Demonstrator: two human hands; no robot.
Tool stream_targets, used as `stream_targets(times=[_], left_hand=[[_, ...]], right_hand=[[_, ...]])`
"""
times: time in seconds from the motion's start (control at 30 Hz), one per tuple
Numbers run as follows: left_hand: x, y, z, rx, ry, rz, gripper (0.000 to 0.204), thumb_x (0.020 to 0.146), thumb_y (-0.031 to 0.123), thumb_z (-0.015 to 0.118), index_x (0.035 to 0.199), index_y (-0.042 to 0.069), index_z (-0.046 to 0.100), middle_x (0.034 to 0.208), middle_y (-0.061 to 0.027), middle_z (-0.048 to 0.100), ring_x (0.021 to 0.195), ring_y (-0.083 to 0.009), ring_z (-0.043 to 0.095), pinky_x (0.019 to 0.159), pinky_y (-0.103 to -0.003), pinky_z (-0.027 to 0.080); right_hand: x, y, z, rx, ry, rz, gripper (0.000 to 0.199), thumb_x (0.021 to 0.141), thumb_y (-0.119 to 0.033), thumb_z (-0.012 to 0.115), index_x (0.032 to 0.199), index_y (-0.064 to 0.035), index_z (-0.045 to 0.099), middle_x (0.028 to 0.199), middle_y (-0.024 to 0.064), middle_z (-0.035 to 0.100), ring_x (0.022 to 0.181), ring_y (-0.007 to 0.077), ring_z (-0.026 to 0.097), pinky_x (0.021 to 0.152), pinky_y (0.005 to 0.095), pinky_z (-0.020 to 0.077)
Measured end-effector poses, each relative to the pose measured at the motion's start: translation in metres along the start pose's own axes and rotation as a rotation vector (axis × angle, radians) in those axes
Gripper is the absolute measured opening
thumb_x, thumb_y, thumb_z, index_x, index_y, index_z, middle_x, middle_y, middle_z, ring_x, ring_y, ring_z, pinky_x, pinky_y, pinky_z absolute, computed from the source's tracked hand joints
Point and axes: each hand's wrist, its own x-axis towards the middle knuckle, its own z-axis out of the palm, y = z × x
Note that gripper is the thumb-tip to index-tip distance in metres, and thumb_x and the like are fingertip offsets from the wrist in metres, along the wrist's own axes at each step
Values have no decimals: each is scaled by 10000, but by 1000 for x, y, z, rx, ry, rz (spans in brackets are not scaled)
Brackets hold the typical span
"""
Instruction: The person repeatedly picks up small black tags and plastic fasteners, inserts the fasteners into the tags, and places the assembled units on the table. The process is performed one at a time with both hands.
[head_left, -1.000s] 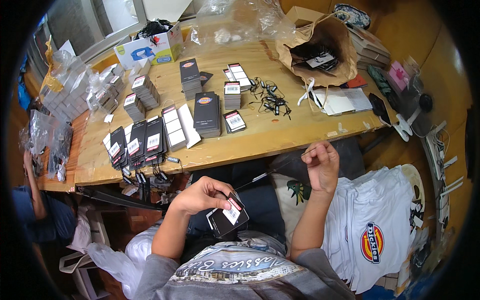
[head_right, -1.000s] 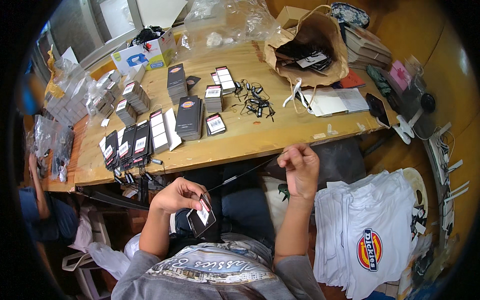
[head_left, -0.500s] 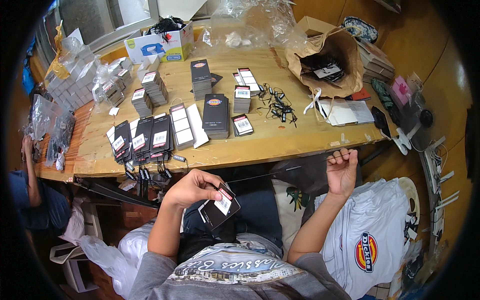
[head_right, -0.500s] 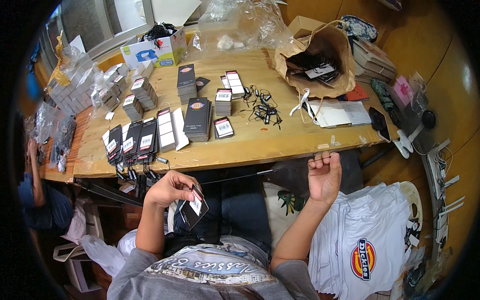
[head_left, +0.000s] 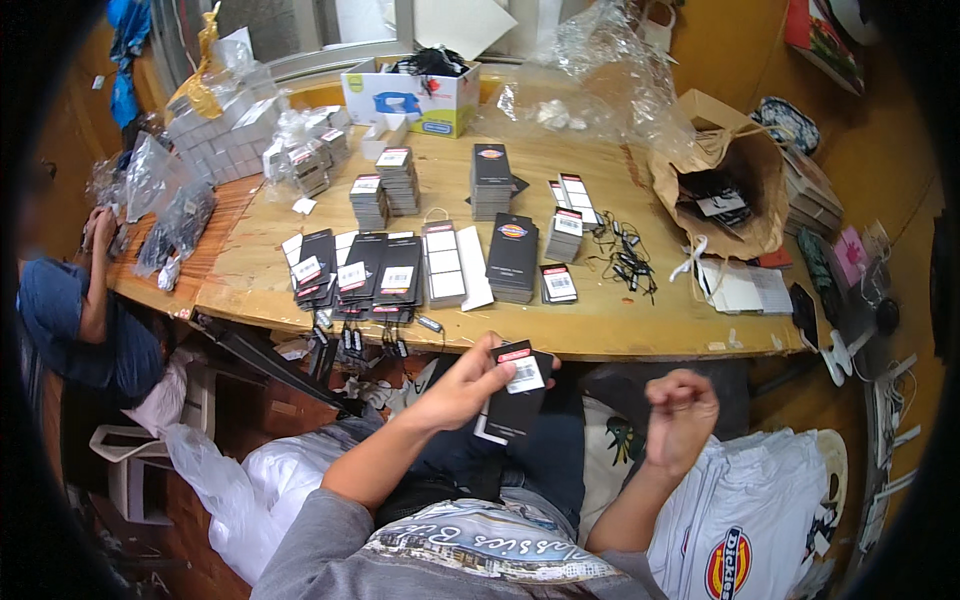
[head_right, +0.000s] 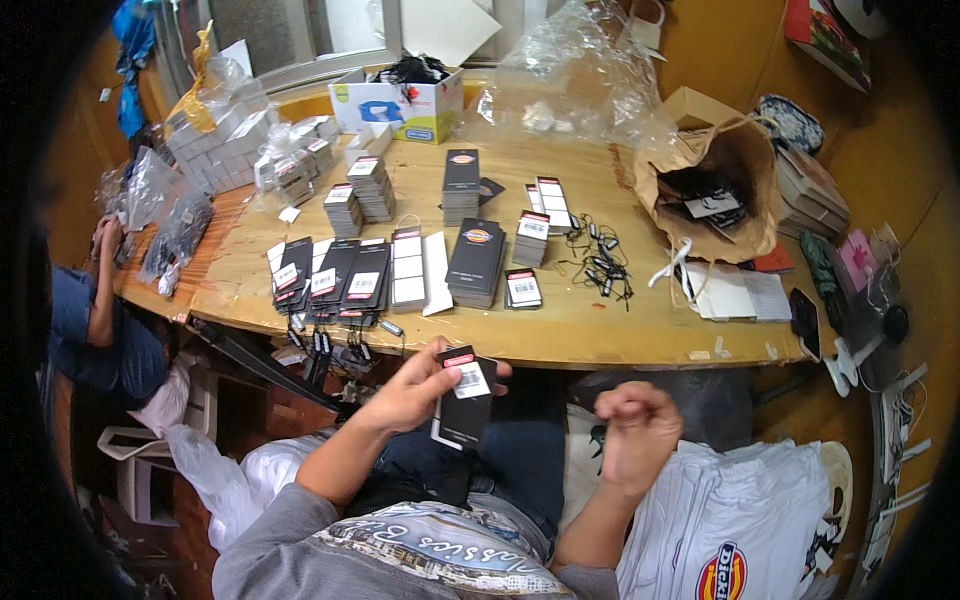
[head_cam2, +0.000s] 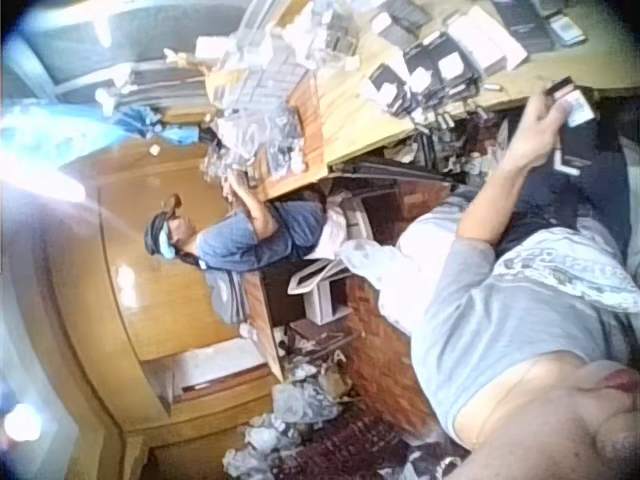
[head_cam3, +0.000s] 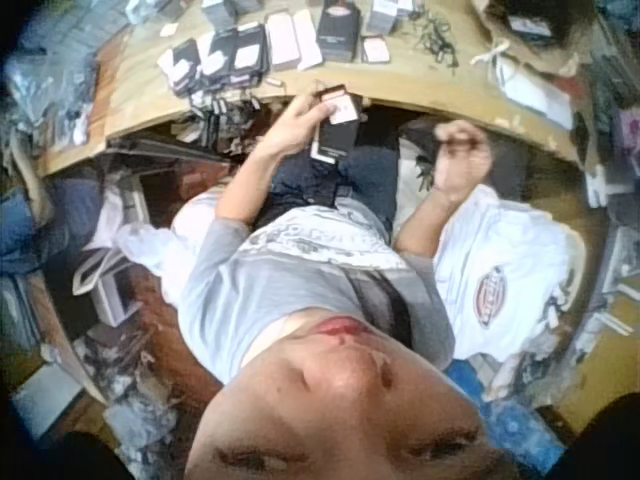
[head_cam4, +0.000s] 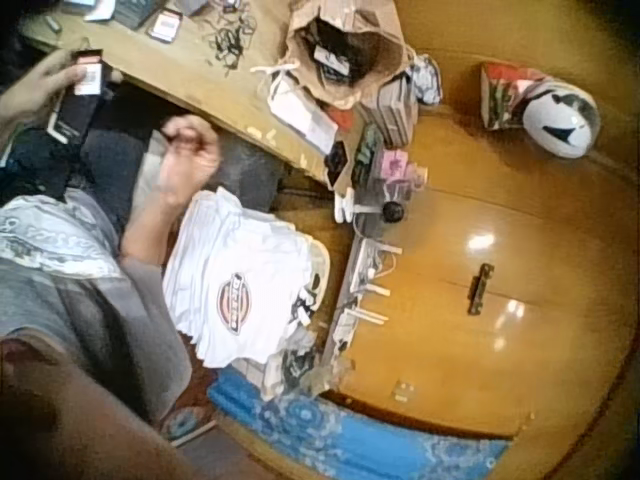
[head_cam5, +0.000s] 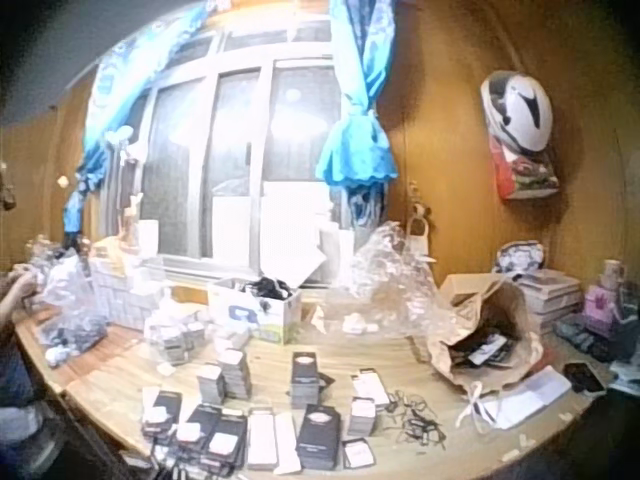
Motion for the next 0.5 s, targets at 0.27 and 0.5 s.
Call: stream_targets(times=[0.27,0.5], left_hand=[[0,-16,17,203,151,239,250,832,15,441,1054,9,326,956,-161,550,870,-186,562,754,-274,455],[-5,-13,20,534,437,396,223,712,27,634,888,-22,507,785,-71,600,706,-85,560,631,-210,460]], right_hand=[[-30,30,43,-265,-168,277,105,689,100,583,781,52,569,739,104,575,630,128,563,598,212,456],[-25,46,50,-359,-202,149,95,685,97,586,743,38,540,837,61,467,703,98,513,584,178,415]])
